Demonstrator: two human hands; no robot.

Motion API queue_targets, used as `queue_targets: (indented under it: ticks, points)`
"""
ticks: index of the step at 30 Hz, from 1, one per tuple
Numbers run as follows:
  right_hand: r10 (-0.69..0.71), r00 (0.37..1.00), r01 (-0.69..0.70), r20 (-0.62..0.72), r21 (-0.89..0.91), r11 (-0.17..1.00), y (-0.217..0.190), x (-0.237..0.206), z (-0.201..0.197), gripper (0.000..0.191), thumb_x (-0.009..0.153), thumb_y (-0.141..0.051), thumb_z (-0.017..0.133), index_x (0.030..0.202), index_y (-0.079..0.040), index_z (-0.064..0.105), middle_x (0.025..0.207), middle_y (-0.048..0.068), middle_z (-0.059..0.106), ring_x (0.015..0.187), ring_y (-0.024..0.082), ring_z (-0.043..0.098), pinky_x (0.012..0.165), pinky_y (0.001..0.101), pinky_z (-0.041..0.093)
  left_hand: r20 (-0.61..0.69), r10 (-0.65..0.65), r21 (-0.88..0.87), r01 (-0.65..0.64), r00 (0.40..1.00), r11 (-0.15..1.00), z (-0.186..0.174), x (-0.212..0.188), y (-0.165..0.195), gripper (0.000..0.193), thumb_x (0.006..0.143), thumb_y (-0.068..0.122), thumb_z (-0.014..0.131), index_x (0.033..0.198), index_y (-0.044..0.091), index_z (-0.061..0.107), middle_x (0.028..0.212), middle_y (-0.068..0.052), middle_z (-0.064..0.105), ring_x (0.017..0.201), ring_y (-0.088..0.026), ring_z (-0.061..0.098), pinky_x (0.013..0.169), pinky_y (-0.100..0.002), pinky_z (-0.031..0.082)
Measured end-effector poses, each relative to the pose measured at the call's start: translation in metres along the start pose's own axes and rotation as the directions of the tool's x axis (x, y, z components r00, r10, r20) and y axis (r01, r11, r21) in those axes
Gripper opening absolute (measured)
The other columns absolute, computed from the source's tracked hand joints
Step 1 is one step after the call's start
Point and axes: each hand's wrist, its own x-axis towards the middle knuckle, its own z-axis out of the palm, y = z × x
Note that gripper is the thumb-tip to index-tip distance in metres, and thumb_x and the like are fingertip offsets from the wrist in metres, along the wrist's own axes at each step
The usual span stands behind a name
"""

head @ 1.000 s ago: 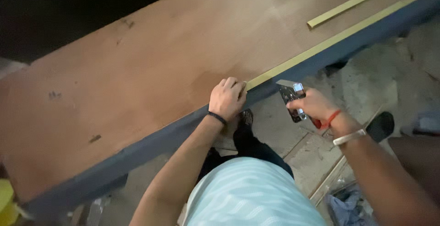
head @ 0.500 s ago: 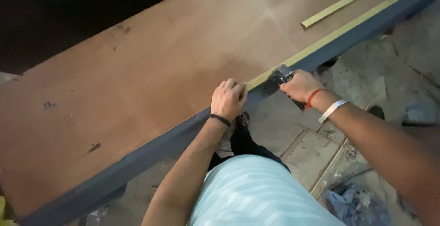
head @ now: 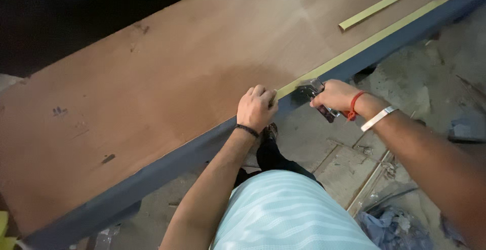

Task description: The person staples a thin wooden strip along the edge of a large board using a handheld staple gun. They then apply glue to a small wooden piece with a brush and attach it to the board. Finally, they trim excess fabric from the board's edge with scissors.

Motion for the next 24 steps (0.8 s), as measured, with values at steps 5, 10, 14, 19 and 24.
queue_targets:
  ticks: [5, 10, 14, 19, 24]
  points:
    - [0.068, 0.995, -0.056, 0.069, -0.156, 0.986, -0.017, -0.005, -0.010, 0.034, 0.083, -0.029, 0.075, 0.071, 0.003, 0.077, 0.073, 0.015, 0.076, 0.069, 0.027, 0.071, 0.070, 0.0397, 0.053, 0.006, -0.001, -0.019, 0.001, 1.000, 1.000, -0.001, 0.001, -0.001, 0.017, 0.083, 0.018, 0.074, 0.099, 0.010, 0.076, 0.095, -0.008, 0.066, 0.093, -0.030, 0.064, 0.082, -0.041, 0.055]
    - [0.024, 0.997, -0.035, -0.071, -0.157, 0.987, -0.029, -0.010, 0.002, 0.027, 0.082, -0.024, 0.072, 0.073, 0.001, 0.076, 0.071, 0.015, 0.075, 0.069, 0.028, 0.071, 0.071, 0.0400, 0.053, 0.028, -0.031, -0.044, 0.033, 0.999, 0.998, 0.001, 0.002, -0.003, 0.021, 0.084, 0.018, 0.074, 0.102, 0.010, 0.077, 0.096, -0.008, 0.067, 0.094, -0.030, 0.063, 0.082, -0.042, 0.054]
    - [0.149, 0.971, -0.152, -0.185, -0.002, 0.988, -0.027, -0.020, 0.014, 0.026, 0.086, -0.024, 0.069, 0.081, 0.001, 0.072, 0.073, 0.014, 0.070, 0.069, 0.032, 0.069, 0.065, 0.0478, 0.056, 0.042, 0.005, -0.031, -0.003, 0.999, 1.000, -0.003, 0.002, -0.003, 0.014, 0.096, 0.021, 0.072, 0.105, 0.011, 0.076, 0.103, -0.007, 0.067, 0.096, -0.027, 0.062, 0.083, -0.039, 0.054]
    - [0.105, 0.994, -0.105, -0.014, -0.009, 0.994, -0.022, -0.022, 0.017, 0.021, 0.079, -0.024, 0.074, 0.092, -0.008, 0.073, 0.077, 0.011, 0.072, 0.074, 0.027, 0.070, 0.070, 0.0424, 0.055, 0.077, -0.028, 0.064, 0.023, 0.997, 0.998, -0.034, -0.012, -0.015, 0.019, 0.081, 0.022, 0.075, 0.098, 0.015, 0.079, 0.094, -0.005, 0.067, 0.094, -0.027, 0.061, 0.081, -0.041, 0.048]
    - [0.065, 0.997, -0.069, -0.043, -0.102, 0.992, -0.021, -0.010, 0.027, 0.021, 0.077, -0.026, 0.075, 0.084, -0.006, 0.076, 0.076, 0.012, 0.077, 0.073, 0.026, 0.074, 0.071, 0.0410, 0.055, 0.095, -0.058, 0.107, 0.048, 0.994, 0.993, -0.033, -0.016, -0.016, 0.013, 0.084, 0.023, 0.075, 0.095, 0.016, 0.078, 0.095, -0.003, 0.068, 0.097, -0.025, 0.061, 0.082, -0.040, 0.047]
